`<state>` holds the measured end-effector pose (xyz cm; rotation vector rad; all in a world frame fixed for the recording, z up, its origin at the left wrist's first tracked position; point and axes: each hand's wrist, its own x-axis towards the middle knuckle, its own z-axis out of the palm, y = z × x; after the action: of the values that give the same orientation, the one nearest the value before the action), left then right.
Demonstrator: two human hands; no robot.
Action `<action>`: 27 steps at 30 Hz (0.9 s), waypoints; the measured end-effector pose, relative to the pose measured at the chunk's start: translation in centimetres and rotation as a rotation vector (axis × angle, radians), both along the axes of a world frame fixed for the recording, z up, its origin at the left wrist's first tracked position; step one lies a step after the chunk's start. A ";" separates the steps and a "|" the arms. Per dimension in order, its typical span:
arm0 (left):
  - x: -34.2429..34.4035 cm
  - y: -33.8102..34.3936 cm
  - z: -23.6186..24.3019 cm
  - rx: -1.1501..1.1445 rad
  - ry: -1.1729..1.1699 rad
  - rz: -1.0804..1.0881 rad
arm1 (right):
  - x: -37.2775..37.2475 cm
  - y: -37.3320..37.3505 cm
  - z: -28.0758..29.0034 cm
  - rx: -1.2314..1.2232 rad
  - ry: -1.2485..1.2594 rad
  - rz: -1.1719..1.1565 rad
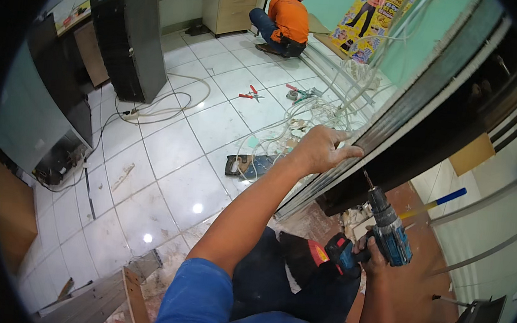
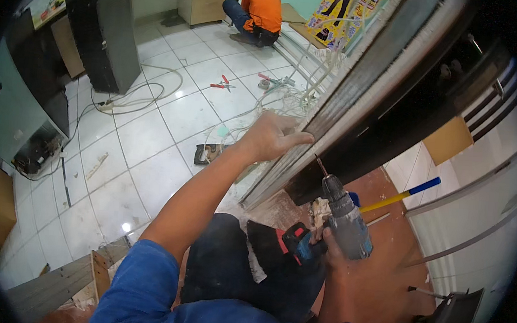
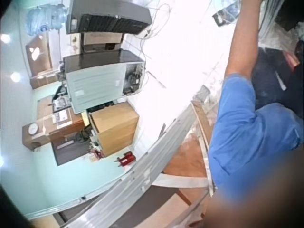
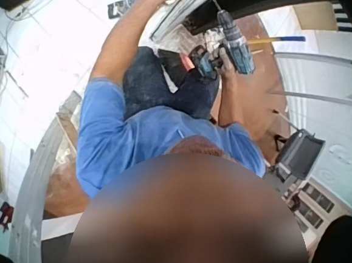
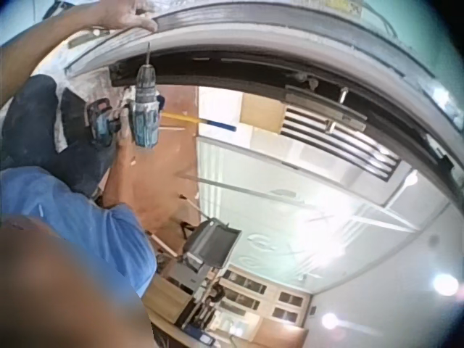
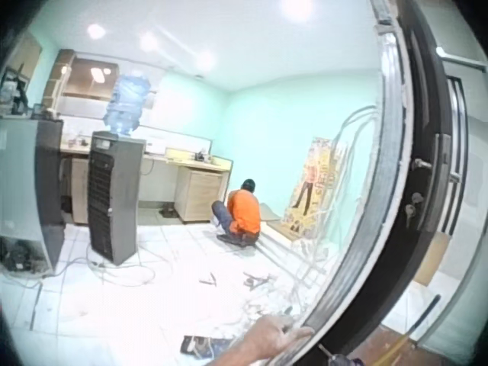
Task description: The person uses a cordless drill to make multiple holes in a wall partition and a door frame. They then use pliers to pull out wires from the wall and move a stepladder to a different location.
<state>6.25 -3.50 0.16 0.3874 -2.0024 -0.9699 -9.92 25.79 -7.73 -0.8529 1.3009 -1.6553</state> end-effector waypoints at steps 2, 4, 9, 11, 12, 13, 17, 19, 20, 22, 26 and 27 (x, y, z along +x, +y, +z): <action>0.1 0.2 0.5 0.019 0.016 -0.009 | 0.4 0.0 0.3 0.015 -0.029 -0.014; 0.4 0.5 1.0 0.027 -0.028 0.051 | 0.9 0.1 0.7 0.005 -0.028 -0.052; 0.2 2.2 1.6 -0.052 0.042 0.172 | 1.5 0.0 1.9 -0.015 0.026 -0.065; 0.2 4.8 0.5 0.025 0.080 0.387 | 1.5 0.1 2.3 -0.016 -0.003 -0.081; 0.5 6.5 -0.4 0.046 0.107 0.511 | 1.5 0.3 2.5 0.005 -0.002 -0.087; 0.5 8.3 -1.2 0.199 0.097 0.463 | 1.5 0.4 2.7 0.016 -0.012 -0.085; 0.0 12.1 -3.7 0.564 0.174 0.379 | 1.1 0.5 3.2 0.062 0.097 -0.089; -0.2 12.2 -4.2 0.681 0.234 0.347 | 0.8 0.5 3.3 0.004 0.111 -0.058; -0.2 12.0 -4.2 0.733 0.275 0.315 | 0.8 0.4 3.4 0.010 0.114 -0.059; -0.5 11.9 -4.1 0.758 0.303 0.315 | 0.7 0.4 3.7 0.006 0.101 -0.072; -0.9 12.2 -3.8 0.739 0.221 0.291 | 0.8 0.8 4.1 -0.005 0.107 -0.092; -0.8 12.1 -3.6 0.742 0.199 0.291 | 0.8 0.9 4.3 0.004 0.083 -0.096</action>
<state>5.42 8.65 -3.48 0.9121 -1.3040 -1.4706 -9.15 26.70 -3.44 -0.8767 1.4212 -1.7070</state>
